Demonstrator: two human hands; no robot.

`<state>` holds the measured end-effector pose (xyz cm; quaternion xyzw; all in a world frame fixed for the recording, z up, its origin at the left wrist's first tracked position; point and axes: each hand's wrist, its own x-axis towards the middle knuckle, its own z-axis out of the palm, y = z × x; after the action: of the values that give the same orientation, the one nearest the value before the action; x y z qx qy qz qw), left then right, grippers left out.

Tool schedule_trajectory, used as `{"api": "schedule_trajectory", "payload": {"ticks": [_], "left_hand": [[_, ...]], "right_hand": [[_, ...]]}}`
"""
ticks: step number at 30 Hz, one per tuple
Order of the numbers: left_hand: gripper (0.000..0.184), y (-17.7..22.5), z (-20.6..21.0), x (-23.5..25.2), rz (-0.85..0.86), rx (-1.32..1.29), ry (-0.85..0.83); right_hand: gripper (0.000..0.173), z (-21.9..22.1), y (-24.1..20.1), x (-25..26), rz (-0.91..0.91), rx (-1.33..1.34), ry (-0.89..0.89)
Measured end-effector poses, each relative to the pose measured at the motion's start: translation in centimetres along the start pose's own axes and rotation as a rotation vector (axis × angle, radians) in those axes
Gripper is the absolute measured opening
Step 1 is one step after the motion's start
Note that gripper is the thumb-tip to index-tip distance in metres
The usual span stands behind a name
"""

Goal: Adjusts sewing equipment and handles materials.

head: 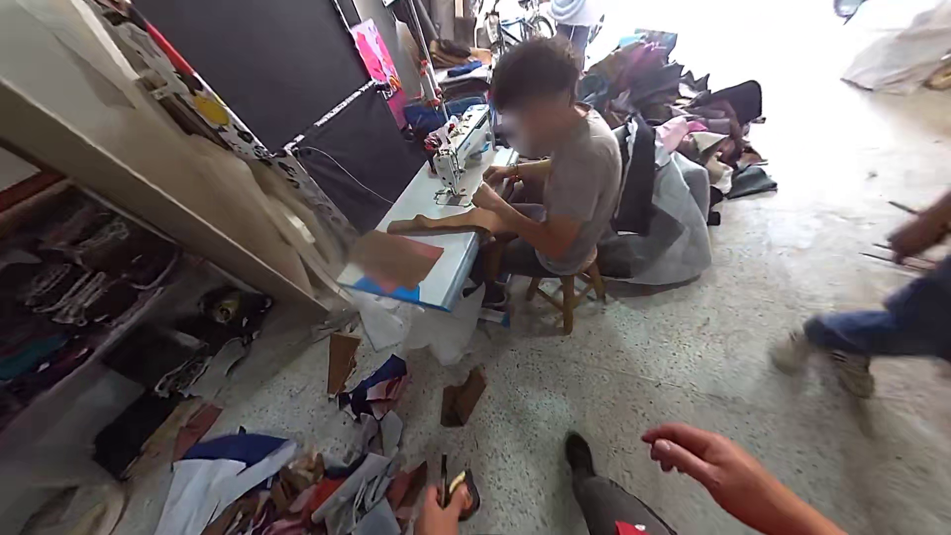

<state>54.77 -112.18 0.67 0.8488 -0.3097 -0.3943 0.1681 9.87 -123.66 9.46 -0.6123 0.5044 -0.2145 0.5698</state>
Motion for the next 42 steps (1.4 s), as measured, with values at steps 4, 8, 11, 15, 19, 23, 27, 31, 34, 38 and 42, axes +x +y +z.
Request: {"api": "schedule_trajectory", "payload": {"ticks": [4, 8, 11, 15, 19, 23, 27, 31, 34, 38, 42], "left_hand": [[0.053, 11.7, -3.3, 18.5, 0.120, 0.033, 0.050], [0.045, 20.9, -3.9, 32.4, 0.096, -0.015, 0.028], [0.041, 26.6, -6.4, 39.2, 0.096, 0.029, -0.039], [0.046, 34.3, -10.1, 50.4, 0.166, 0.150, -0.093], [0.039, 38.7, -11.3, 61.2, 0.211, 0.158, -0.114], [0.043, 40.2, -12.8, 63.9, 0.260, 0.283, -0.061], [0.054, 40.0, -13.4, 63.6, 0.446, 0.399, 0.111], [0.037, 46.5, -12.8, 64.5, 0.644, 0.319, 0.242], [0.031, 57.1, -11.4, 67.0, 0.855, 0.259, 0.280], [0.028, 67.7, -9.5, 69.9, 0.953, 0.166, 0.275], [0.017, 71.3, -8.1, 72.3, 0.948, 0.154, 0.321]], "right_hand": [[0.033, -2.9, -6.6, 22.4, -0.235, 0.052, 0.040], [0.026, -2.6, -16.1, 45.9, -0.312, -0.085, 0.084], [0.027, -2.1, -22.6, 61.9, -0.307, -0.036, 0.151], [0.035, -3.4, -26.8, 79.9, -0.106, -0.061, 0.332], [0.054, -5.1, -23.7, 92.9, -0.097, -0.382, 0.409], [0.056, -6.6, -23.7, 99.4, 0.020, -0.540, 0.121], [0.026, -8.6, -20.6, 103.0, -0.145, -0.525, 0.232], [0.018, -10.4, -21.3, 102.7, -0.222, -0.119, 0.274], [0.015, -10.2, -22.4, 103.1, -0.296, 0.034, 0.227], [0.015, -10.4, -23.0, 102.4, -0.301, 0.102, 0.104], [0.016, -10.5, -22.4, 103.5, -0.260, 0.124, 0.096]]}}
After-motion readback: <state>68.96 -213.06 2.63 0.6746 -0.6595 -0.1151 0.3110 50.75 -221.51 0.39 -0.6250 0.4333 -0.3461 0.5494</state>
